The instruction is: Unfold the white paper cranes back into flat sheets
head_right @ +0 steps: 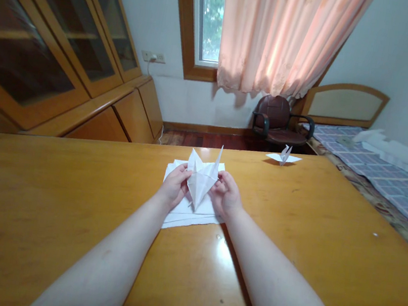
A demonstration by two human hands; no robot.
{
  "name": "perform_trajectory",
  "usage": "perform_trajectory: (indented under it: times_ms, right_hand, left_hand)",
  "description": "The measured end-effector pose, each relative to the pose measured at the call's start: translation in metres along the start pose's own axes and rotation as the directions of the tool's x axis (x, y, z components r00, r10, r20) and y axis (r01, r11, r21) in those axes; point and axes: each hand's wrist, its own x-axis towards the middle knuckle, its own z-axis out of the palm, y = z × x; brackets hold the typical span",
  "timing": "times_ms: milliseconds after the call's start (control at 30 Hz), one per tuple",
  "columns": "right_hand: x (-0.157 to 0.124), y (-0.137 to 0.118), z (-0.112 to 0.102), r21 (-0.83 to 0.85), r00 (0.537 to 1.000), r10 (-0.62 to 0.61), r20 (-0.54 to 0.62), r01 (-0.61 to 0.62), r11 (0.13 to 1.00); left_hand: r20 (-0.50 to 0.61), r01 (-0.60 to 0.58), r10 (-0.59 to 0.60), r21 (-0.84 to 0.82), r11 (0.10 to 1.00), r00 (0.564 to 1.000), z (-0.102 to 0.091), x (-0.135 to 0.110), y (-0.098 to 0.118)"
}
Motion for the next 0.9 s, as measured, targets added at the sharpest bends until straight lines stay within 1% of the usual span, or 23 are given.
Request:
perform_trajectory:
  times_ms: [33, 67, 100, 133, 167, 200, 267, 333, 400, 467, 500, 567, 667, 767, 900]
  right_hand:
    - [0.001, -0.001, 0.000, 0.105, 0.999, 0.034, 0.029, -0.037, 0.994]
    - [0.002, -0.001, -0.001, 0.215, 0.995, 0.074, 0.068, -0.087, 0.973]
    - [0.002, 0.000, -0.001, 0.292, 0.987, 0.115, 0.109, -0.142, 0.946]
    - [0.002, 0.001, -0.001, 0.303, 0.979, 0.153, 0.138, -0.188, 0.934]
    - [0.003, 0.003, -0.001, 0.278, 0.973, 0.181, 0.146, -0.216, 0.936]
    - [0.003, 0.005, 0.000, 0.232, 0.973, 0.191, 0.129, -0.217, 0.948]
    - [0.003, 0.010, 0.000, 0.123, 0.989, 0.141, 0.049, -0.146, 0.982]
    - [0.004, 0.014, 0.000, 0.062, 0.999, 0.048, -0.012, -0.047, 0.997]
    - [0.005, 0.016, 0.000, 0.071, 0.999, -0.007, -0.035, 0.010, 0.997]
    - [0.005, 0.016, 0.001, 0.083, 0.999, -0.009, -0.035, 0.012, 0.996]
    - [0.004, 0.016, 0.002, 0.078, 1.000, 0.003, -0.015, -0.002, 0.997]
    - [0.001, 0.015, 0.005, 0.076, 0.994, 0.063, 0.087, -0.069, 0.995]
    - [-0.002, 0.014, 0.008, 0.130, 0.951, 0.187, 0.247, -0.224, 0.966]
    - [-0.002, 0.010, 0.008, 0.180, 0.912, 0.278, 0.302, -0.341, 0.923]
    - [-0.001, 0.005, 0.003, 0.180, 0.886, 0.323, 0.332, -0.396, 0.901]
  left_hand:
    - [0.003, -0.011, 0.011, -0.007, 1.000, 1.000, 0.000, 0.000, 0.000]
    - [0.002, -0.022, 0.022, -0.015, 1.000, 1.000, 0.000, 0.000, -0.001]
    - [0.001, -0.030, 0.030, -0.023, 0.999, 1.000, 0.000, 0.000, -0.001]
    - [0.001, -0.034, 0.034, -0.031, 0.999, 0.999, 0.000, 0.000, 0.000]
    - [0.006, -0.033, 0.034, -0.040, 0.999, 0.999, 0.000, -0.001, 0.000]
    - [0.019, -0.027, 0.028, -0.050, 0.998, 0.999, 0.001, -0.001, 0.001]
    - [0.056, -0.009, 0.013, -0.079, 0.997, 0.998, 0.002, -0.003, 0.003]
    - [0.089, 0.021, -0.012, -0.107, 0.994, 0.996, 0.003, -0.004, 0.006]
    - [0.108, 0.053, -0.040, -0.120, 0.991, 0.993, 0.003, -0.005, 0.007]
    - [0.132, 0.081, -0.066, -0.115, 0.990, 0.989, 0.003, -0.005, 0.008]
    - [0.149, 0.091, -0.074, -0.110, 0.990, 0.986, 0.003, -0.006, 0.008]
    - [0.183, 0.104, -0.083, -0.107, 0.989, 0.980, 0.003, -0.006, 0.007]
    - [0.195, 0.116, -0.093, -0.110, 0.987, 0.976, 0.003, -0.007, 0.007]
    - [0.179, 0.135, -0.117, -0.092, 0.987, 0.977, 0.002, -0.008, 0.007]
    - [0.124, 0.130, -0.117, -0.103, 0.986, 0.985, 0.000, -0.006, 0.008]
